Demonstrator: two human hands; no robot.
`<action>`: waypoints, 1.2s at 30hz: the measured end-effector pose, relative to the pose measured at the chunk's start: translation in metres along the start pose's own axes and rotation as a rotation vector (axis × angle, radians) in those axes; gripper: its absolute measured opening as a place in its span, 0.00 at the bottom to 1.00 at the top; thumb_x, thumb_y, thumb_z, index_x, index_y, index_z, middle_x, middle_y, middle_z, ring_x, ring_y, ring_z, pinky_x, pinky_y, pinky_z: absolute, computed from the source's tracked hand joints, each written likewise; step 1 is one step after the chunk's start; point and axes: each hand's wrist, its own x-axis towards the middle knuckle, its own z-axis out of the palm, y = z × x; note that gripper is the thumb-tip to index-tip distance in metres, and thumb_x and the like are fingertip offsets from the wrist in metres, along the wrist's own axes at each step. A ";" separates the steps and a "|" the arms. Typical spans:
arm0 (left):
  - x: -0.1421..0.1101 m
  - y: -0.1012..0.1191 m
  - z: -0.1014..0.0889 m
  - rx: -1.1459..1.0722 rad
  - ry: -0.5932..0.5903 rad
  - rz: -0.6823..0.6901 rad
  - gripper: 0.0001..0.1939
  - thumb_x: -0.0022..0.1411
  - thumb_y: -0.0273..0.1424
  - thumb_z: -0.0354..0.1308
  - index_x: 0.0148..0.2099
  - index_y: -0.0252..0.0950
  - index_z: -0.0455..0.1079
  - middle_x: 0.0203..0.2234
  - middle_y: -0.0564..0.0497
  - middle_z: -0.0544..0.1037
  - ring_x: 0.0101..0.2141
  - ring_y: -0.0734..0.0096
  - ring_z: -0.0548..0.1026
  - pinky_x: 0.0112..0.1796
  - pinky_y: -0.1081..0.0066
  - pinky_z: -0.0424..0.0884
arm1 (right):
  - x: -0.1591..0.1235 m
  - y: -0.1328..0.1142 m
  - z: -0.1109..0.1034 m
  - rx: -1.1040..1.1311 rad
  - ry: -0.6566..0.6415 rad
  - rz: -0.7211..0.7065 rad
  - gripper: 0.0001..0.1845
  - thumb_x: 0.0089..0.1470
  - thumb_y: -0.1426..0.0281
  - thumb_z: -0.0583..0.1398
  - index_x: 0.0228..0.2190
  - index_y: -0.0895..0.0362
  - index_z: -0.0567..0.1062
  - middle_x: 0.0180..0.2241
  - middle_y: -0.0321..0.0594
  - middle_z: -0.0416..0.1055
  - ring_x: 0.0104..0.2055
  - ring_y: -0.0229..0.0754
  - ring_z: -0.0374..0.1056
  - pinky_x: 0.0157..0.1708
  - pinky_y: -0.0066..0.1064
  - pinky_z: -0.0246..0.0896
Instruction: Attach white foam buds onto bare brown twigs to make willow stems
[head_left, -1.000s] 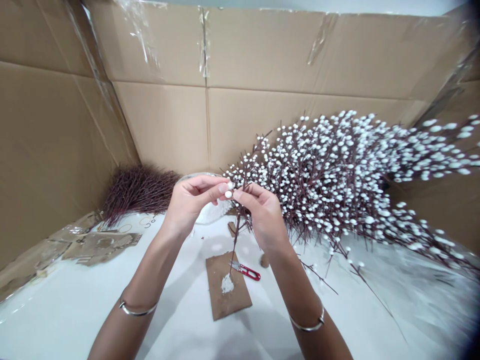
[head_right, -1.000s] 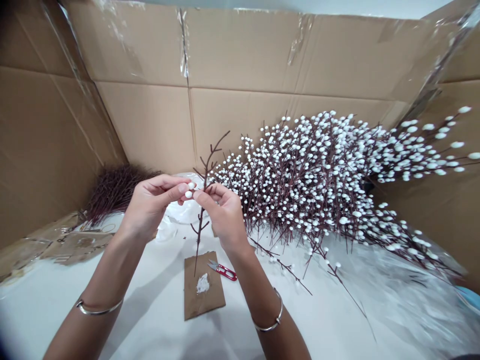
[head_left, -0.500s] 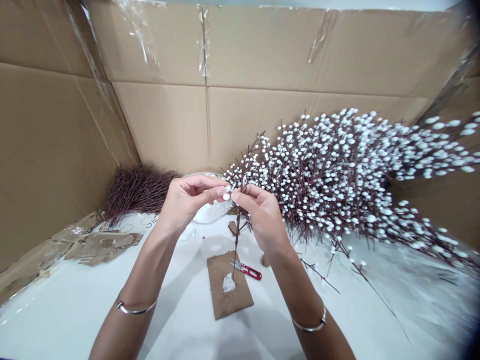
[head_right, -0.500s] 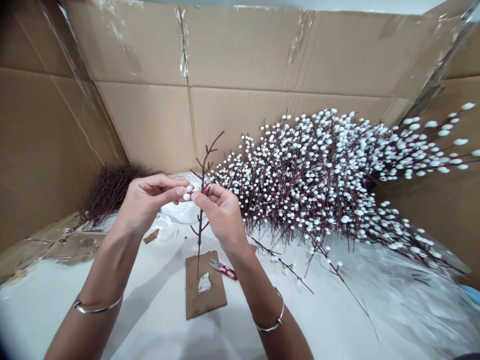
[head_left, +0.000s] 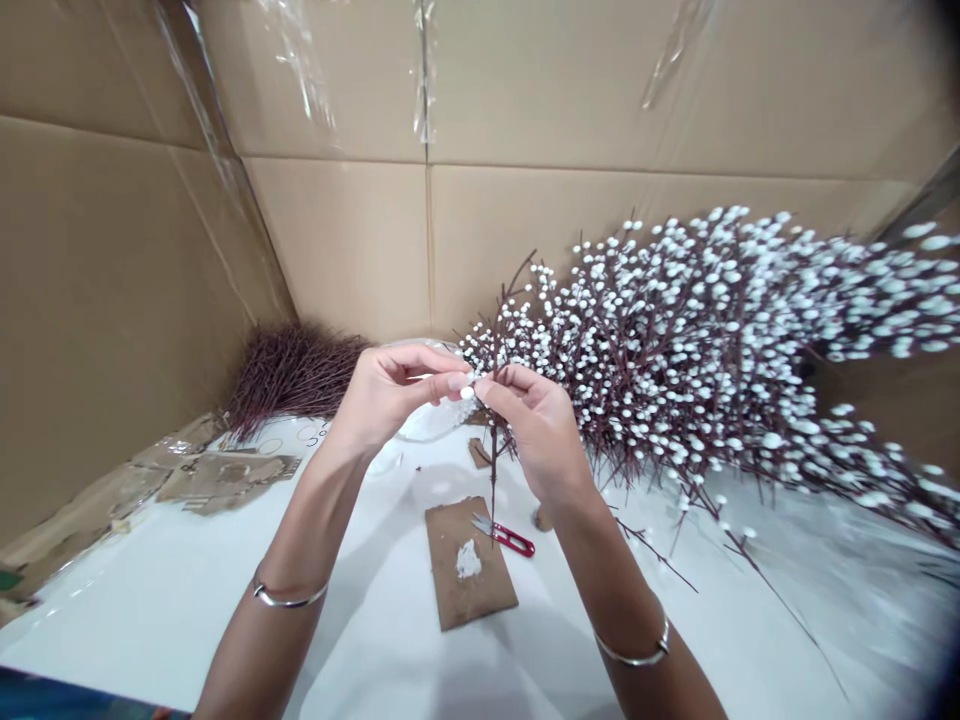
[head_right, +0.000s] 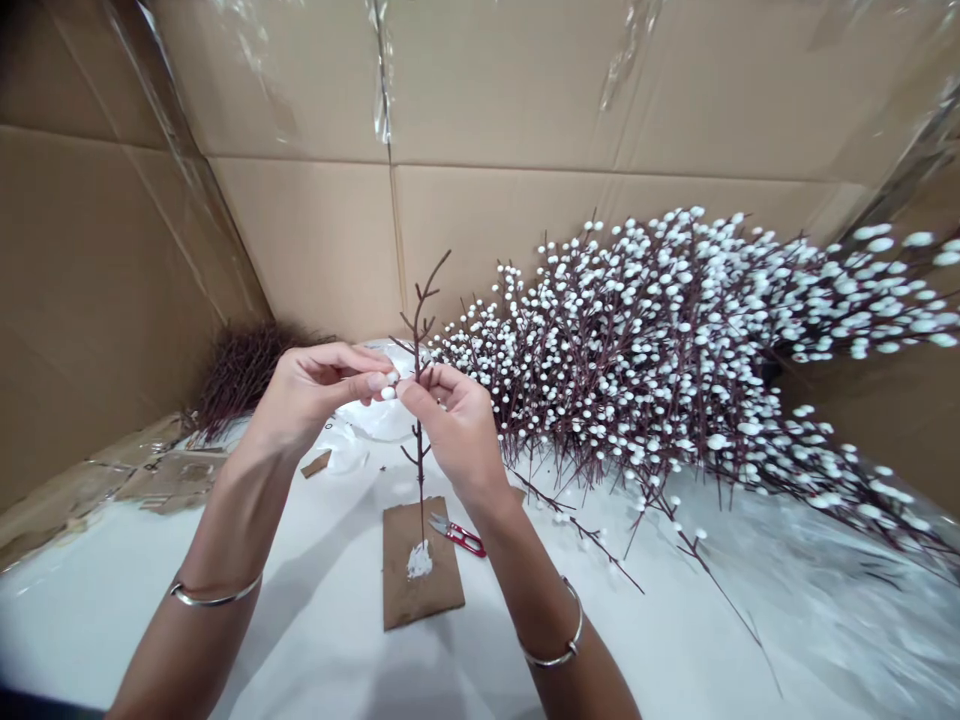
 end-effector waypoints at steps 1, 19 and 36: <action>0.000 0.000 -0.001 0.003 -0.006 -0.004 0.06 0.49 0.30 0.73 0.30 0.36 0.80 0.29 0.49 0.82 0.26 0.75 0.77 0.25 0.76 0.70 | 0.000 0.000 0.000 0.000 -0.002 -0.001 0.10 0.49 0.65 0.66 0.23 0.55 0.73 0.26 0.32 0.67 0.29 0.34 0.60 0.34 0.31 0.57; 0.003 -0.002 -0.004 0.010 -0.066 -0.072 0.07 0.51 0.33 0.72 0.32 0.35 0.79 0.28 0.51 0.80 0.28 0.75 0.75 0.27 0.76 0.69 | 0.004 0.004 -0.004 -0.071 -0.028 0.009 0.10 0.51 0.65 0.66 0.24 0.56 0.74 0.25 0.31 0.68 0.29 0.34 0.61 0.33 0.30 0.57; -0.006 0.002 0.015 0.430 -0.607 -0.226 0.11 0.61 0.41 0.61 0.37 0.39 0.77 0.32 0.53 0.81 0.34 0.71 0.76 0.36 0.73 0.69 | 0.005 -0.008 -0.017 0.104 0.119 -0.124 0.04 0.53 0.65 0.65 0.30 0.52 0.78 0.35 0.34 0.79 0.44 0.41 0.74 0.52 0.37 0.63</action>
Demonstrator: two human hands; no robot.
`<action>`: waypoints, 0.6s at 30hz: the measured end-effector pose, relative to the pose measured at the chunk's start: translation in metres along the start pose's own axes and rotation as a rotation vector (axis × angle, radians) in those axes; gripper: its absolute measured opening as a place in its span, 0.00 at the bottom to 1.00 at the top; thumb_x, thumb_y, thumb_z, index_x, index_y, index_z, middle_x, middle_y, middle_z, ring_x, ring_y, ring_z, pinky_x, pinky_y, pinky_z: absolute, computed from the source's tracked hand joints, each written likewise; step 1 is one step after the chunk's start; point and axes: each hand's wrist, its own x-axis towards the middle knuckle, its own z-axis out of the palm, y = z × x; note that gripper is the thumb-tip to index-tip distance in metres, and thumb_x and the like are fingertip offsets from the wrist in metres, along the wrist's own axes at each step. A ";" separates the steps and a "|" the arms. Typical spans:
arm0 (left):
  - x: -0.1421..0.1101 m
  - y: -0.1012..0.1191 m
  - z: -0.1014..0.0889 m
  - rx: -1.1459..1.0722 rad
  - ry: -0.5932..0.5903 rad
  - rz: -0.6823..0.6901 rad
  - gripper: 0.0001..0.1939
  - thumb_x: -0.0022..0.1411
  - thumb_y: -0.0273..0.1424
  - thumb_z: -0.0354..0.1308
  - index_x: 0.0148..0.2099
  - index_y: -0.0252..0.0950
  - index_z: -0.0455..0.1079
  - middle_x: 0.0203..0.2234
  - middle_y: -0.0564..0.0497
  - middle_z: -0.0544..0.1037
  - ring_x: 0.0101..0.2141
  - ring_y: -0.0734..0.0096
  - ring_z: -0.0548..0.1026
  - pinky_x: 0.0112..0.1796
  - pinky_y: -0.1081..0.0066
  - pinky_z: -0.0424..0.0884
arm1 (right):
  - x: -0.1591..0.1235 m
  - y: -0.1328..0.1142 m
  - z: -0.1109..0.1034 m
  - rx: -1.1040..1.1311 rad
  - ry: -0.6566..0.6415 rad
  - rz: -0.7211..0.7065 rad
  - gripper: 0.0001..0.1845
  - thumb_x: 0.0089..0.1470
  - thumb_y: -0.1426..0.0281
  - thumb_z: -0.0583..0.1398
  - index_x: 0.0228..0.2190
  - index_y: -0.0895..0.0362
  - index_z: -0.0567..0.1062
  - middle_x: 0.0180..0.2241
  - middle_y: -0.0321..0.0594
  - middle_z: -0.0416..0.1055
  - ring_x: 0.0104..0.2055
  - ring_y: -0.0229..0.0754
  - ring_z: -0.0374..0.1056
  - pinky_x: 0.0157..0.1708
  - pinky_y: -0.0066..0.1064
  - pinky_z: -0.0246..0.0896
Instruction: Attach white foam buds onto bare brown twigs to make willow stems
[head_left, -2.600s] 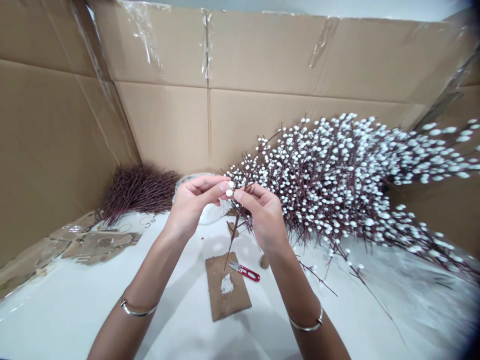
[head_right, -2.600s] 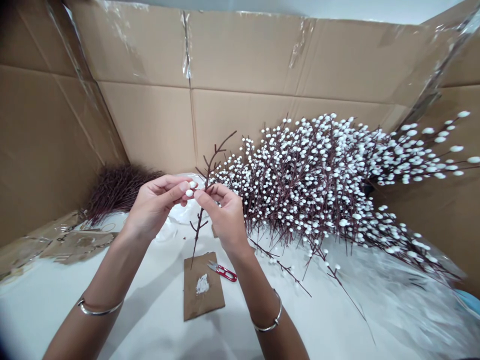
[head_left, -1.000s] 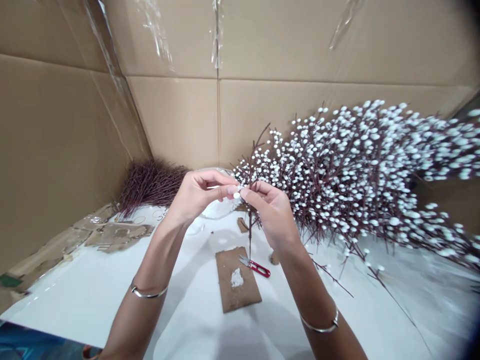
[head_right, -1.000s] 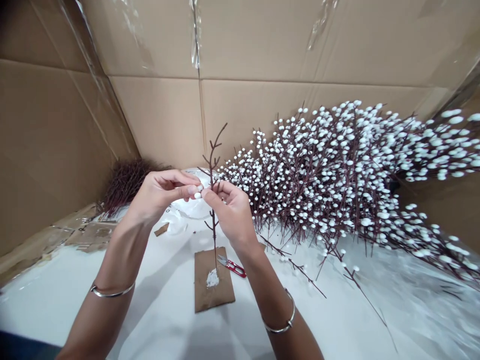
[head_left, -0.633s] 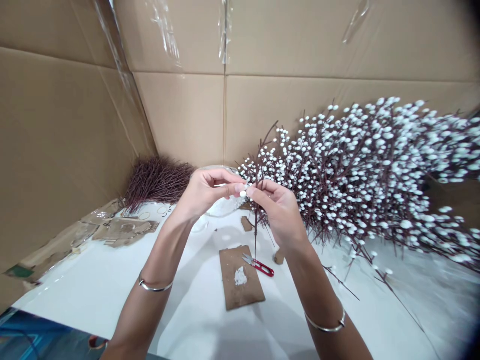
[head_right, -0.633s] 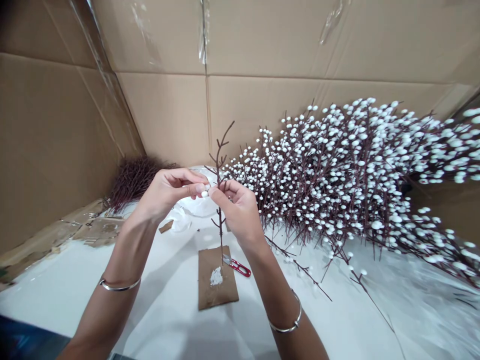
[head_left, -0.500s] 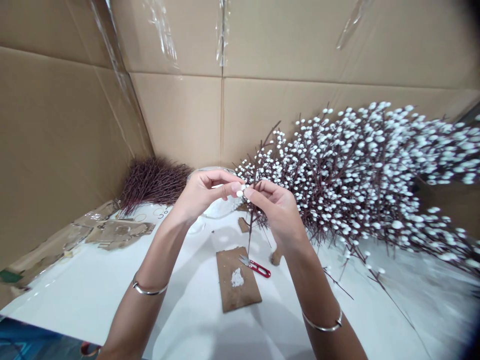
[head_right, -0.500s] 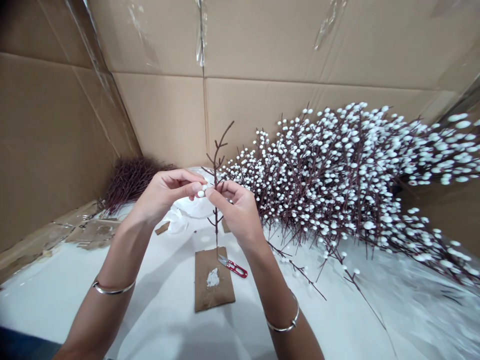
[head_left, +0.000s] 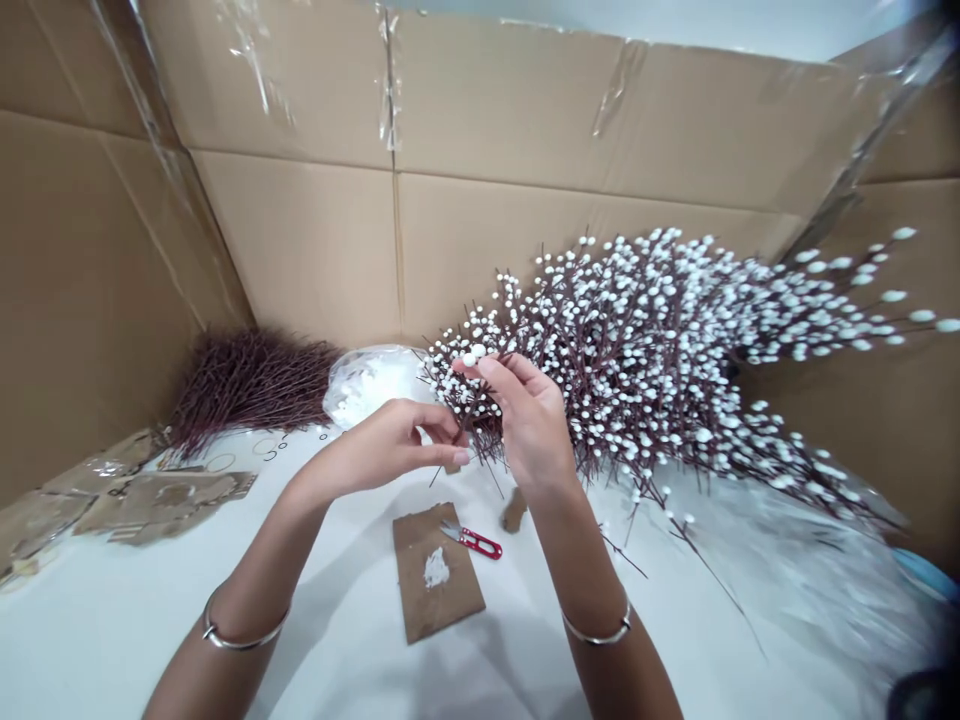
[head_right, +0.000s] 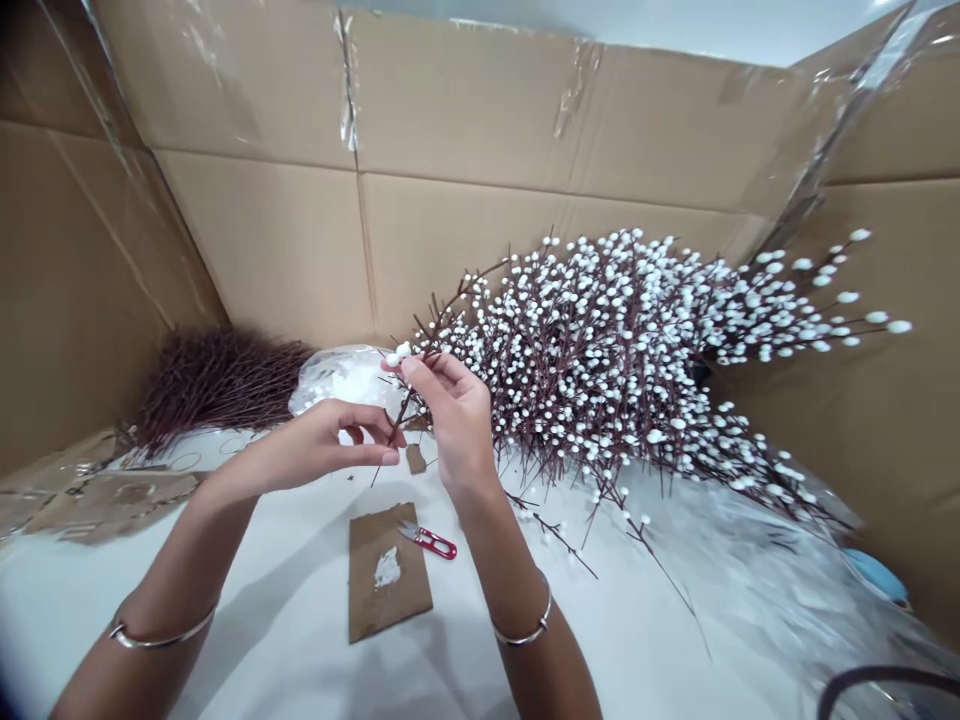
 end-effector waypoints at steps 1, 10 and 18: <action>0.001 0.000 0.002 -0.004 0.014 0.000 0.10 0.62 0.40 0.61 0.36 0.38 0.77 0.31 0.53 0.81 0.32 0.72 0.76 0.35 0.73 0.69 | 0.000 -0.002 -0.001 -0.004 -0.002 0.006 0.05 0.53 0.64 0.65 0.30 0.52 0.78 0.35 0.34 0.79 0.45 0.42 0.74 0.52 0.37 0.63; 0.005 -0.001 0.001 -0.179 0.128 0.055 0.14 0.64 0.40 0.58 0.31 0.36 0.77 0.27 0.51 0.80 0.29 0.73 0.73 0.33 0.73 0.69 | 0.004 -0.022 -0.018 -0.077 -0.102 0.161 0.17 0.56 0.53 0.57 0.33 0.50 0.79 0.40 0.39 0.80 0.52 0.47 0.71 0.58 0.45 0.54; 0.006 -0.005 0.004 -0.194 0.119 0.091 0.15 0.66 0.40 0.56 0.33 0.36 0.77 0.26 0.50 0.80 0.27 0.73 0.73 0.30 0.74 0.68 | 0.006 -0.010 -0.015 -0.067 -0.204 0.230 0.11 0.55 0.56 0.62 0.36 0.48 0.80 0.46 0.37 0.78 0.53 0.46 0.69 0.53 0.42 0.60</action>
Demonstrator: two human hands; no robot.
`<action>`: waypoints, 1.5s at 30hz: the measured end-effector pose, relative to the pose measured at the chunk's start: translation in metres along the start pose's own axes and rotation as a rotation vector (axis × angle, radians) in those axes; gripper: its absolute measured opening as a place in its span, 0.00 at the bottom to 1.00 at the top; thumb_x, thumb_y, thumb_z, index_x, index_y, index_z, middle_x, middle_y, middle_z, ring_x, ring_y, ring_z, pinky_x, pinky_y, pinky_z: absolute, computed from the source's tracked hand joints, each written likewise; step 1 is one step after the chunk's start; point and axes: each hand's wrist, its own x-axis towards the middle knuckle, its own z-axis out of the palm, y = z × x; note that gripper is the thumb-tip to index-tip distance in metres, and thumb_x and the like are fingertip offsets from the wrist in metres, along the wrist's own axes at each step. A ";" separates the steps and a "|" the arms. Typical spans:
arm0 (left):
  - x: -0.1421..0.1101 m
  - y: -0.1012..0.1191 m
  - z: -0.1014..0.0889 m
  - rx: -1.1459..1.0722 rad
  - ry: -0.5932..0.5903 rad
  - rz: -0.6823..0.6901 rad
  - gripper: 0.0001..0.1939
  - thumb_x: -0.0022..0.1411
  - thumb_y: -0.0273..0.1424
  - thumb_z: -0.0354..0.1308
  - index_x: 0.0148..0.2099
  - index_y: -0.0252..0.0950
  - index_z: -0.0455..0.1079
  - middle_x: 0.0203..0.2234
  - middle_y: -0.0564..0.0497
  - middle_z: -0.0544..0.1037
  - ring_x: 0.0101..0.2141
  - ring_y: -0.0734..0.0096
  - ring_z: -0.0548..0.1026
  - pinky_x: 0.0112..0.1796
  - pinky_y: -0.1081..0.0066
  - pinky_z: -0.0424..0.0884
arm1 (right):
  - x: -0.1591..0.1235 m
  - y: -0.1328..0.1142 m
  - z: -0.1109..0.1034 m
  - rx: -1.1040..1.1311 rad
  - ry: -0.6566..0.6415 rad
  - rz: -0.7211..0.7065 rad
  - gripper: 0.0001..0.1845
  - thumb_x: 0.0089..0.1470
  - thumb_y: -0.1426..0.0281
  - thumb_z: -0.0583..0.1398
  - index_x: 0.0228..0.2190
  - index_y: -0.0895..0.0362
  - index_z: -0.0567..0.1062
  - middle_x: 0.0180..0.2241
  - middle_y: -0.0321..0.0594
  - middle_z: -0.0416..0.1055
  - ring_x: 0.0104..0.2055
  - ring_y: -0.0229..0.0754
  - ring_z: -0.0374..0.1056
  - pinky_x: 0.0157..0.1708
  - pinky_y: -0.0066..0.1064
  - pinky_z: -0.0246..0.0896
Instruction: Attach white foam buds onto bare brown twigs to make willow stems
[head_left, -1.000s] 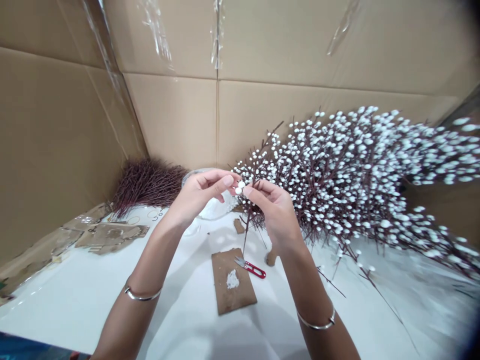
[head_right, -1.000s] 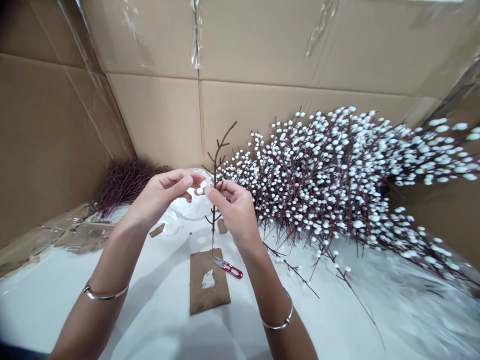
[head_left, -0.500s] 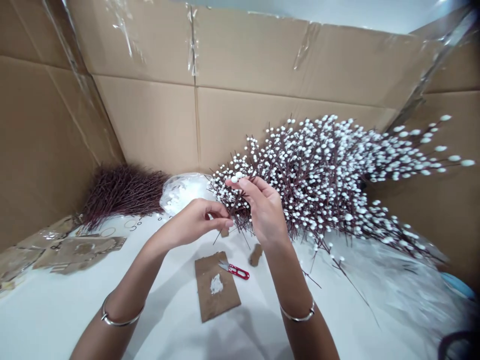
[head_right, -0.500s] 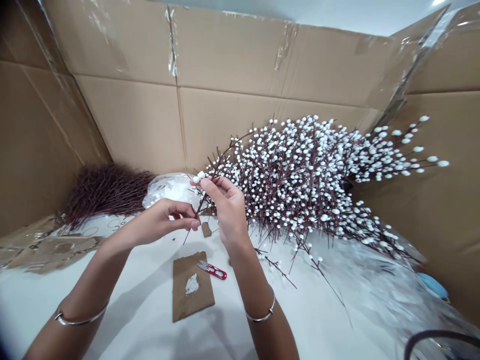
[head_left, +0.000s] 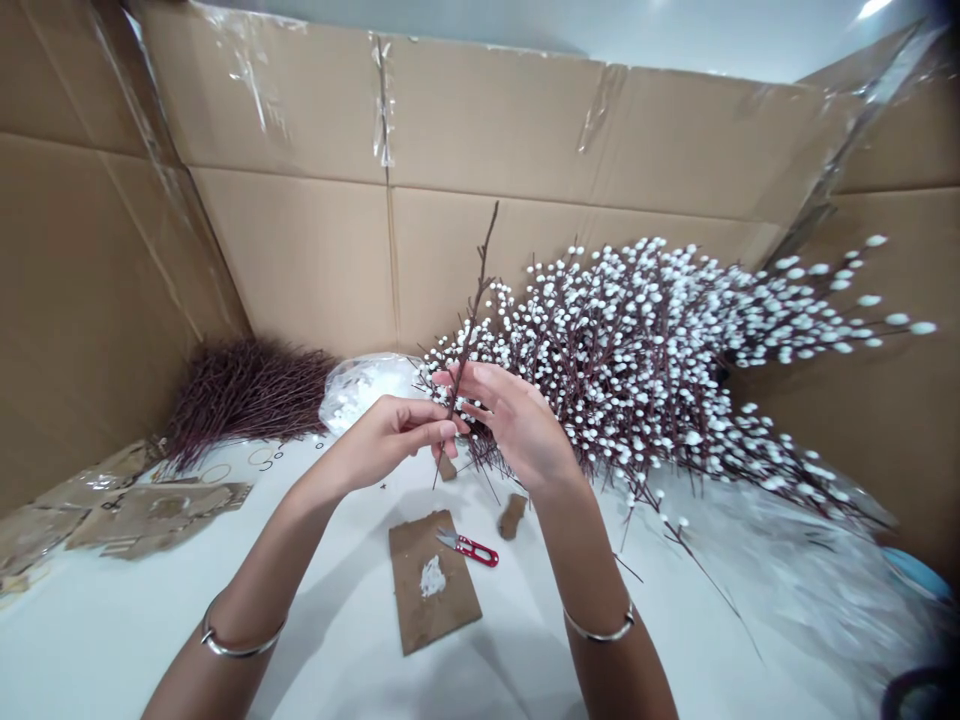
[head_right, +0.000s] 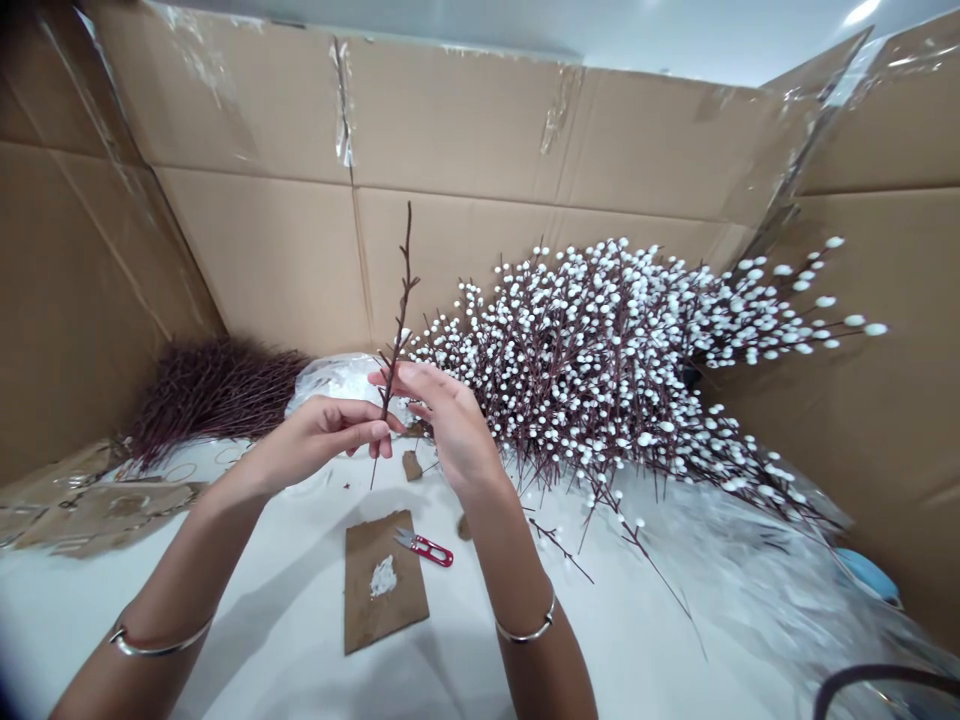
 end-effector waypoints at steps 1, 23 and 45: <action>0.001 -0.001 0.001 -0.006 -0.013 -0.002 0.16 0.66 0.40 0.56 0.33 0.36 0.77 0.26 0.50 0.80 0.27 0.73 0.73 0.30 0.74 0.68 | 0.000 0.001 0.002 0.039 -0.007 0.008 0.11 0.55 0.57 0.63 0.36 0.47 0.79 0.46 0.37 0.78 0.54 0.46 0.69 0.52 0.41 0.62; 0.024 -0.092 -0.033 0.792 0.340 -0.469 0.11 0.64 0.37 0.57 0.43 0.39 0.77 0.41 0.45 0.82 0.43 0.56 0.77 0.40 0.66 0.67 | 0.002 0.000 0.009 0.118 0.114 -0.124 0.08 0.51 0.60 0.65 0.35 0.48 0.79 0.50 0.36 0.77 0.56 0.44 0.68 0.57 0.43 0.63; 0.023 -0.180 -0.057 0.767 0.489 -0.600 0.09 0.54 0.27 0.59 0.38 0.39 0.78 0.39 0.45 0.82 0.44 0.54 0.78 0.40 0.67 0.70 | 0.000 0.005 0.015 0.169 -0.031 -0.065 0.09 0.52 0.58 0.65 0.31 0.49 0.78 0.46 0.38 0.78 0.53 0.45 0.71 0.59 0.44 0.62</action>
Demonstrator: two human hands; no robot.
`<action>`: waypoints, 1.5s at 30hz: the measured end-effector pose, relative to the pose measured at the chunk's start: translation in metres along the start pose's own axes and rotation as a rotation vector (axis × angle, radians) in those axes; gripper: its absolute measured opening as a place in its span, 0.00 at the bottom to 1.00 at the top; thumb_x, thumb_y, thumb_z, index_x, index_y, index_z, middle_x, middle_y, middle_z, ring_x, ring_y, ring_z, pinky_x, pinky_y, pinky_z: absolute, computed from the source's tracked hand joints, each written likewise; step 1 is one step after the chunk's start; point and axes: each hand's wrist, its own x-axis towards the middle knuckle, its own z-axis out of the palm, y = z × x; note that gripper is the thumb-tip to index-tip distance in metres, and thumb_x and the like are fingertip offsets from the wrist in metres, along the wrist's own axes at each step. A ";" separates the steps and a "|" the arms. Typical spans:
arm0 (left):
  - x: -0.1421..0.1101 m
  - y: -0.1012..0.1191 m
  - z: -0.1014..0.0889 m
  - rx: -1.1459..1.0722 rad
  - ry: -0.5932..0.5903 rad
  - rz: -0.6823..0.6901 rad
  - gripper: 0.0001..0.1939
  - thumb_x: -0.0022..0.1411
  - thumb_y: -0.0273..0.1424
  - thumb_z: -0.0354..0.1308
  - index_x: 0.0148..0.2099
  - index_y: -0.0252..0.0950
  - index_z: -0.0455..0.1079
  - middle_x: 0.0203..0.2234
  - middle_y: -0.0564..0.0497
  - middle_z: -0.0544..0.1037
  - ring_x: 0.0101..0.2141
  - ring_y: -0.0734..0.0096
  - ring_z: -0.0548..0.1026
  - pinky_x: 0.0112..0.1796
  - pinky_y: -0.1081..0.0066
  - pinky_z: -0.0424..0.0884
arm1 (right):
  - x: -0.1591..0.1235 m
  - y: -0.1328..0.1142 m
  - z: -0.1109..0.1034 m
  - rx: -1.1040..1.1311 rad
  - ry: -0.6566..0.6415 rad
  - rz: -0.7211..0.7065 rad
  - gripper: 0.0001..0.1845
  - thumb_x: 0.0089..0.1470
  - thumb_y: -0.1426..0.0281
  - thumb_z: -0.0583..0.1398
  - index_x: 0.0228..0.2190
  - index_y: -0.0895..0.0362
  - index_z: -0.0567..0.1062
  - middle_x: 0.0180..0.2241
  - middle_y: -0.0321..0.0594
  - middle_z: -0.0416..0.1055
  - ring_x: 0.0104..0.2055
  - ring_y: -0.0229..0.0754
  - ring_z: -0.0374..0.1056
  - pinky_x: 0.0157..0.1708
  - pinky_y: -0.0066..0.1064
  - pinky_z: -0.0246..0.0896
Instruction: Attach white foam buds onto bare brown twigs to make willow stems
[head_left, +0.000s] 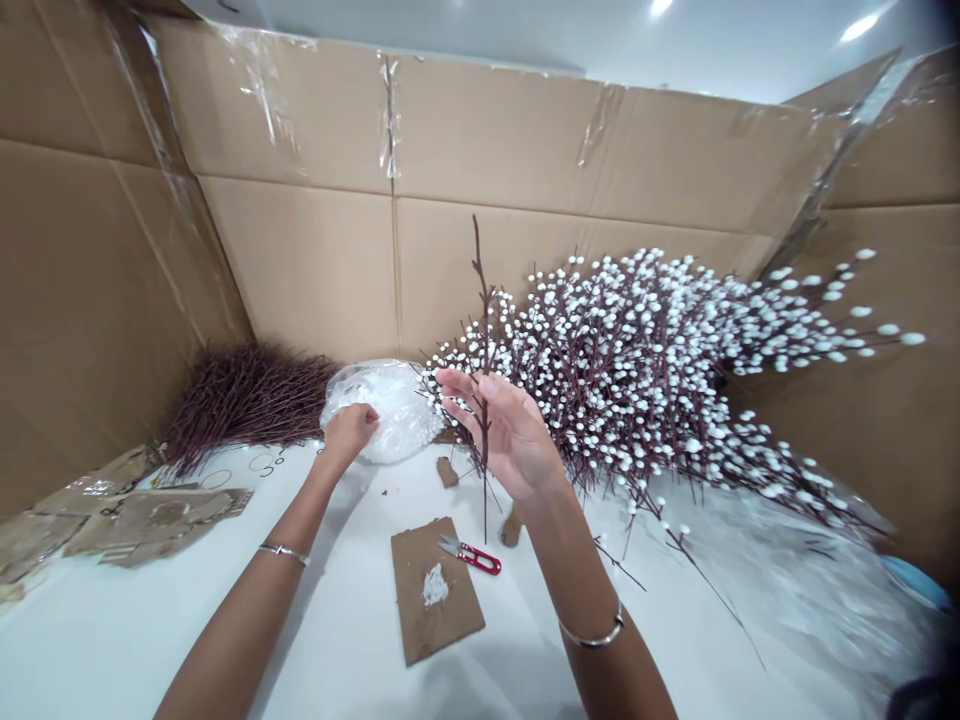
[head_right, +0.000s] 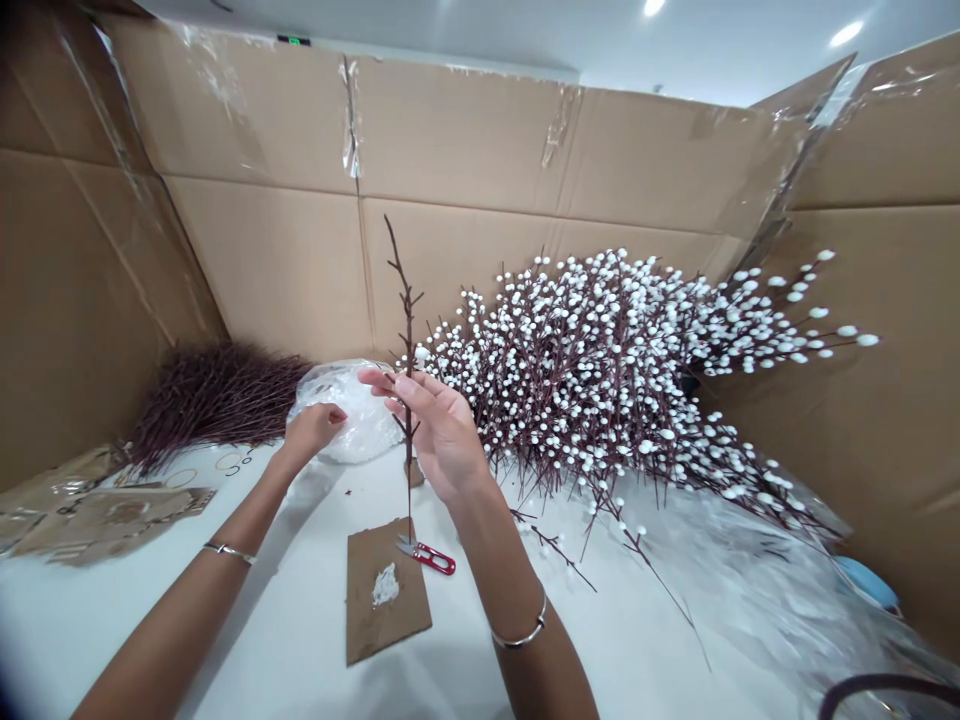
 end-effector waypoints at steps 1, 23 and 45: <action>0.000 0.000 -0.003 -0.032 0.014 0.001 0.09 0.54 0.27 0.59 0.38 0.38 0.78 0.38 0.45 0.82 0.43 0.54 0.78 0.41 0.66 0.70 | 0.000 0.000 0.000 0.008 -0.007 -0.006 0.08 0.52 0.59 0.65 0.30 0.49 0.78 0.46 0.37 0.79 0.52 0.45 0.71 0.59 0.44 0.61; -0.104 0.123 -0.097 -1.593 0.065 0.386 0.08 0.52 0.26 0.71 0.33 0.35 0.75 0.33 0.52 0.82 0.32 0.76 0.79 0.35 0.77 0.76 | -0.007 0.013 0.013 -0.310 0.102 -0.247 0.08 0.58 0.62 0.62 0.34 0.54 0.77 0.39 0.39 0.78 0.43 0.41 0.72 0.50 0.39 0.65; -0.109 0.129 -0.090 -1.462 0.233 0.565 0.07 0.53 0.24 0.70 0.33 0.36 0.74 0.31 0.51 0.82 0.35 0.73 0.80 0.29 0.78 0.73 | -0.005 0.017 0.012 -0.376 0.206 -0.339 0.08 0.54 0.64 0.64 0.28 0.53 0.72 0.32 0.34 0.73 0.37 0.37 0.69 0.43 0.34 0.65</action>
